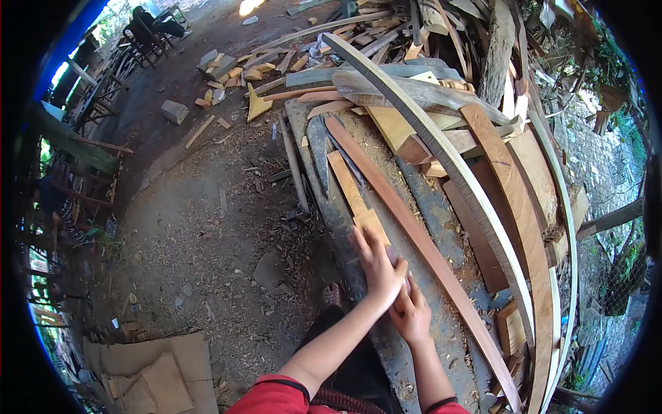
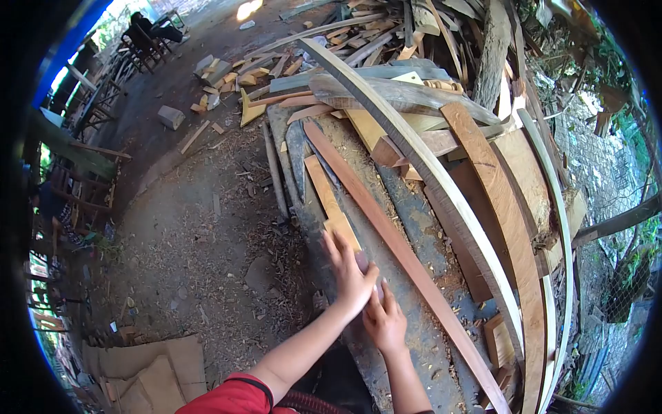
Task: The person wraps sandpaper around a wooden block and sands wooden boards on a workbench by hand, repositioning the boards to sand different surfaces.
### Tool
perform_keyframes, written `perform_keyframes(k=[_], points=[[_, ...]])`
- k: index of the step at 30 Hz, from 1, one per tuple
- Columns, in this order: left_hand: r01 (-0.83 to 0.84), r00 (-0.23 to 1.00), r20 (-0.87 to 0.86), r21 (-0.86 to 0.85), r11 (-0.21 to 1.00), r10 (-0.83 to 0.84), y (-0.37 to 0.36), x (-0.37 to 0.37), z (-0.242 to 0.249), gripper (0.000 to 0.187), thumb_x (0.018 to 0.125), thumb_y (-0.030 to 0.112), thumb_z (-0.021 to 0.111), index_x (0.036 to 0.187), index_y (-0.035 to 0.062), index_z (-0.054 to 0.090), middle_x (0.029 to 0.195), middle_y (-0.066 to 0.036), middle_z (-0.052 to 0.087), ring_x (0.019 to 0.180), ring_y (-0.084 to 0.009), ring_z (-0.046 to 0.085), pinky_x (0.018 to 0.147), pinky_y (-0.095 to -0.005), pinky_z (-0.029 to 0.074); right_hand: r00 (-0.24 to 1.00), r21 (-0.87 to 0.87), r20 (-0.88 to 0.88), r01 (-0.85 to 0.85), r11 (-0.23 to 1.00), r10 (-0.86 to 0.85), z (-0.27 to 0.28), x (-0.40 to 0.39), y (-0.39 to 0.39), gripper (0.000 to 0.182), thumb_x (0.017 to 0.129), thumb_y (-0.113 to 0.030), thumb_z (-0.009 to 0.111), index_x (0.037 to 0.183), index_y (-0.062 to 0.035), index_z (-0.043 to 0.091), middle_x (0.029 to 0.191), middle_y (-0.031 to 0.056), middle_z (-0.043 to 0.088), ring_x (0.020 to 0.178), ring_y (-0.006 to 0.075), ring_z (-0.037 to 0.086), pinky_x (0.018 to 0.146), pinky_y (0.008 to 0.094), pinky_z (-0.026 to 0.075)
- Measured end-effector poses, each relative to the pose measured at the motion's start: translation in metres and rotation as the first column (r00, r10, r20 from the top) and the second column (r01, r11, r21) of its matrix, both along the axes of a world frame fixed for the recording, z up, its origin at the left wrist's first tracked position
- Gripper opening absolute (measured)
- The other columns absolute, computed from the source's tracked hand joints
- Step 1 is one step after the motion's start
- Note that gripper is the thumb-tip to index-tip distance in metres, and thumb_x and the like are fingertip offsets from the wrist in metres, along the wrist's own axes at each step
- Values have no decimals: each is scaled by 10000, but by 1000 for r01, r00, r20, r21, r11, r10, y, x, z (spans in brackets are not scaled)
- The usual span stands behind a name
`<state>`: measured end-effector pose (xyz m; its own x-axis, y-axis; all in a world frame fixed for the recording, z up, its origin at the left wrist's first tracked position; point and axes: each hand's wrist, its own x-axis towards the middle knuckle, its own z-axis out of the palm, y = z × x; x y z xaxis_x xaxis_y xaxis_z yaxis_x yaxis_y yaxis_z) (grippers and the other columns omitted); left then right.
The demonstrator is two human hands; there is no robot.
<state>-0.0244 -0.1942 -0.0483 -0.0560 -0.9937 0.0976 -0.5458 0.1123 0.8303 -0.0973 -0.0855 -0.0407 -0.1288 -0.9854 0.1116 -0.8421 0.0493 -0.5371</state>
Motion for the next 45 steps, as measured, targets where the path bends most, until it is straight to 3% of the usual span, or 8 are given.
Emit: perform_keyframes(k=[5,10,15,21,25,31,39,45], points=[[107,994,4,-30,994,-107,33,-11,0,914,738,178,646,1396,-76,65,1419,-366,-101,1311,-551,-68,1080,-558,39,996,-24,-88,22,999,-24,5,-9,37,555,657,-125,722,1188,-100,563,1270,269,466,957,379,608,775,406,516],[105,994,33,-47,993,-104,9,-4,-8,814,717,156,618,1359,-108,192,1444,-310,89,1300,-575,31,1059,-586,166,998,6,-46,32,999,-32,-5,-1,16,485,631,-89,725,1105,-82,623,1285,230,480,965,361,609,776,395,515],[90,989,120,-69,994,-81,-72,24,-13,842,671,145,651,1345,-117,221,1441,-297,135,1298,-572,53,1080,-565,140,998,76,52,42,996,-46,-5,27,-69,458,614,-68,698,1069,-70,642,1283,204,494,969,328,616,795,375,512],[38,968,251,-164,986,4,-246,48,-22,787,648,161,711,1293,-95,341,1420,-318,180,1311,-547,65,1100,-518,147,995,-108,97,16,994,-6,-9,55,-232,583,692,-127,673,1255,-120,525,1352,161,437,996,318,601,810,361,506],[81,979,203,-292,953,-21,-277,65,10,791,636,134,695,1295,-110,330,1434,-319,151,1330,-507,85,1103,-492,158,998,-267,65,-2,964,20,5,67,-262,554,715,-103,653,1253,-78,519,1363,156,424,1063,316,575,838,366,499],[96,979,194,-204,974,-56,-161,61,7,849,649,139,695,1335,-97,253,1445,-301,123,1336,-504,53,1101,-535,113,990,-144,123,-45,989,63,6,54,-152,515,691,-85,679,1191,-56,560,1328,191,453,1093,351,555,851,382,497],[141,987,84,-76,987,-134,67,22,0,916,665,135,662,1411,-26,155,1450,-310,93,1317,-543,58,1076,-578,110,996,-62,-49,-71,996,68,16,12,68,551,624,-149,728,1155,-87,594,1272,191,512,887,293,656,661,328,543],[195,980,53,-71,978,-192,103,-5,5,893,682,136,651,1398,-57,153,1439,-332,88,1311,-558,25,1070,-586,97,992,-12,-112,-57,998,55,37,-11,107,571,615,-140,723,1166,-76,587,1290,197,491,912,291,646,709,338,543]])
